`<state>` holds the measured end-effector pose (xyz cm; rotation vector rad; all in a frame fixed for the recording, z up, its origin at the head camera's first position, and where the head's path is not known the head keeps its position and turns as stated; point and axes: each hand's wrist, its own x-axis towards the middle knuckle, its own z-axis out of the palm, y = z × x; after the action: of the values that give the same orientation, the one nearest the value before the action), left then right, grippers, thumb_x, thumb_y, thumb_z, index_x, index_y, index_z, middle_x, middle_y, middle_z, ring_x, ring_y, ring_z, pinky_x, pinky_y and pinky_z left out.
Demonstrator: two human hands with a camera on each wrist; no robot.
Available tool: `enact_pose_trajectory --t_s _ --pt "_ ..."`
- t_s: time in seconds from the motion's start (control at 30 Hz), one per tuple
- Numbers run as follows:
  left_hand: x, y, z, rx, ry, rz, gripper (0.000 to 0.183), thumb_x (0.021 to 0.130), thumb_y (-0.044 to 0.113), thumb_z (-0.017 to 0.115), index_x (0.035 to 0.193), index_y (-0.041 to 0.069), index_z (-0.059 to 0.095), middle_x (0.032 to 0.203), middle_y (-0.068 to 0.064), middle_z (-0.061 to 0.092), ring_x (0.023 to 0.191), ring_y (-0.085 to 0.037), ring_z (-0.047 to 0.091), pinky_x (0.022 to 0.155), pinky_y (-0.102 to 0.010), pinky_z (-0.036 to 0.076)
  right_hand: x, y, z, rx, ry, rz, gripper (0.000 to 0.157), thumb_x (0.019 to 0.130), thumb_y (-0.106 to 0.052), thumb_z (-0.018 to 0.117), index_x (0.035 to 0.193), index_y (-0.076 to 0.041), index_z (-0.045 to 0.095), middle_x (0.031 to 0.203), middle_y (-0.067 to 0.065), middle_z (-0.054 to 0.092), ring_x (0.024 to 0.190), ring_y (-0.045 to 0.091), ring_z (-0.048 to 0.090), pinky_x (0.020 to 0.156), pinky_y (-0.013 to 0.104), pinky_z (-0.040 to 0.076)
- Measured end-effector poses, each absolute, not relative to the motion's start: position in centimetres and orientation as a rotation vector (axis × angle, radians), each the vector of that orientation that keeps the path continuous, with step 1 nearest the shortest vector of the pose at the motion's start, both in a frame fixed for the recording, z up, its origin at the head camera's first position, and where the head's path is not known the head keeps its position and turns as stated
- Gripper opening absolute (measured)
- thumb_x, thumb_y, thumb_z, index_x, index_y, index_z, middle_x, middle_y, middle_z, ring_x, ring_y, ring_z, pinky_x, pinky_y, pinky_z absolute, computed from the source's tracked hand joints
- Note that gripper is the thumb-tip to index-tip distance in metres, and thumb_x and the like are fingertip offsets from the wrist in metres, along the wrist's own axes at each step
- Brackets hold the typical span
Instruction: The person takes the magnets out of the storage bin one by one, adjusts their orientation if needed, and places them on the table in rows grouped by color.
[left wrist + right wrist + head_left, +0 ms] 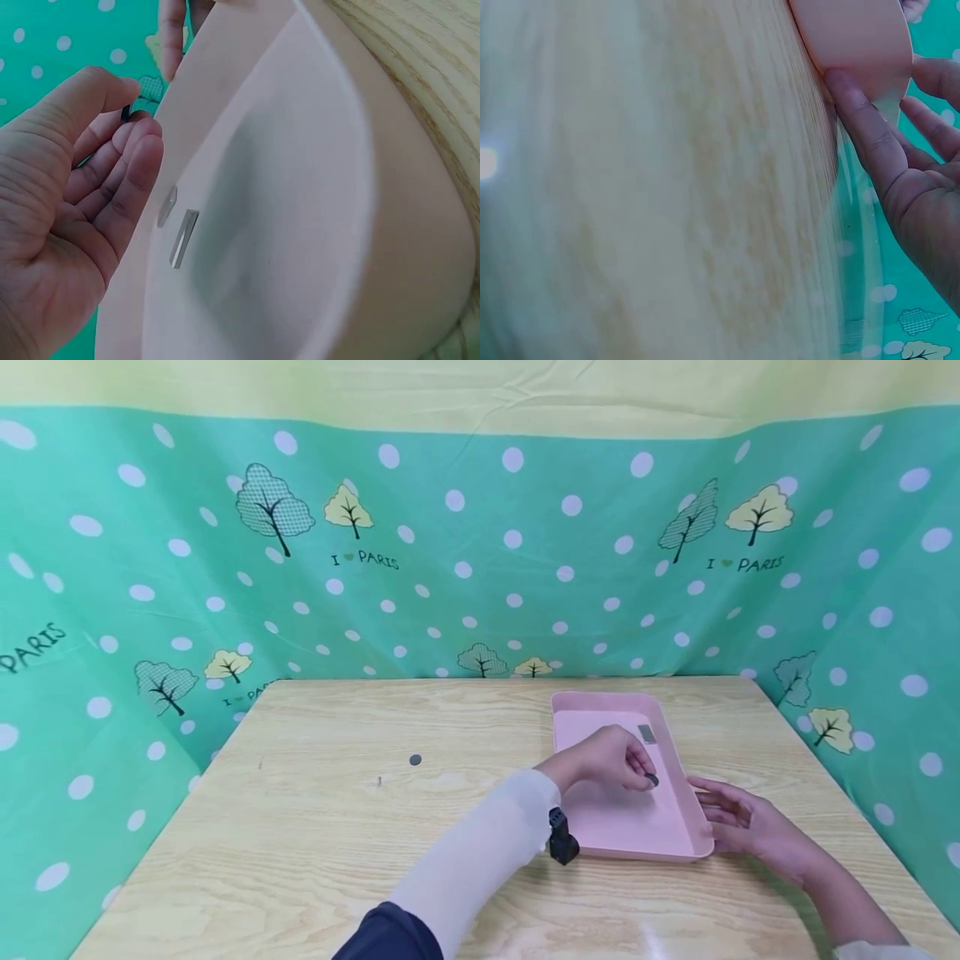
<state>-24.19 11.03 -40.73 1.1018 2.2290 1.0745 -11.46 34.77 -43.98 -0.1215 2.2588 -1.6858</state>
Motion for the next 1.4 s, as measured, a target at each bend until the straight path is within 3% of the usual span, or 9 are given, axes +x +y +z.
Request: enact_pose_trajectory --t_s 0.27,0.87,1.03,1.1,1.27,1.4 --pt "-23.9 9.8 -40.4 1.146 2.202 1.145 0.013 0.079 0.005 0.08 0.091 0.005 0.074 0.074 0.01 0.067 0.068 0.001 0.062 0.069 -0.012 0.051 -11.5 34.8 -43.9 -0.158 2.271 -1.675 0.07 0.095 -0.012 0.063 0.151 0.003 0.023 0.145 0.033 0.034 0.107 0.0 0.059 0.082 0.039 0.056" --pt "-23.4 7.4 -39.3 1.109 2.144 1.327 0.013 0.079 0.001 0.079 0.091 0.001 0.073 0.076 0.007 0.069 0.07 -0.002 0.064 0.071 -0.016 0.053 -11.7 34.8 -43.9 -0.134 2.296 -1.658 0.07 0.095 -0.014 0.064 0.152 0.001 0.025 0.148 0.032 0.031 0.106 -0.003 0.059 0.081 0.039 0.057" --pt "-23.4 6.7 -39.5 1.108 2.139 1.366 0.014 0.078 0.0 0.078 0.091 0.0 0.073 0.076 0.005 0.069 0.07 -0.003 0.064 0.071 -0.017 0.054 -11.7 35.0 -44.1 -0.179 2.28 -1.68 0.067 0.095 -0.011 0.063 0.151 0.001 0.027 0.144 0.016 0.045 0.107 -0.001 0.059 0.081 0.04 0.057" --pt "-23.3 6.4 -39.5 1.109 2.132 1.374 0.014 0.077 -0.001 0.078 0.091 -0.001 0.073 0.076 0.004 0.07 0.07 -0.003 0.064 0.071 -0.018 0.055 -11.7 35.1 -44.1 -0.203 2.27 -1.687 0.066 0.096 -0.01 0.062 0.15 0.001 0.027 0.139 -0.001 0.051 0.108 -0.001 0.059 0.081 0.04 0.057" --pt "-23.1 5.6 -39.4 1.099 2.12 1.407 0.016 0.076 -0.003 0.077 0.092 -0.002 0.074 0.076 0.003 0.07 0.069 -0.004 0.064 0.07 -0.02 0.055 -11.7 35.1 -44.1 -0.21 2.254 -1.696 0.066 0.095 -0.01 0.062 0.15 0.002 0.027 0.125 -0.026 0.05 0.107 -0.001 0.059 0.081 0.04 0.057" --pt "-23.0 4.9 -39.3 1.094 2.131 1.437 0.015 0.076 -0.002 0.077 0.091 -0.002 0.074 0.077 0.001 0.071 0.07 -0.004 0.065 0.07 -0.02 0.056 -11.7 35.2 -44.0 -0.207 2.245 -1.698 0.066 0.095 -0.01 0.062 0.151 0.001 0.027 0.126 -0.024 0.051 0.107 -0.001 0.059 0.08 0.04 0.057"
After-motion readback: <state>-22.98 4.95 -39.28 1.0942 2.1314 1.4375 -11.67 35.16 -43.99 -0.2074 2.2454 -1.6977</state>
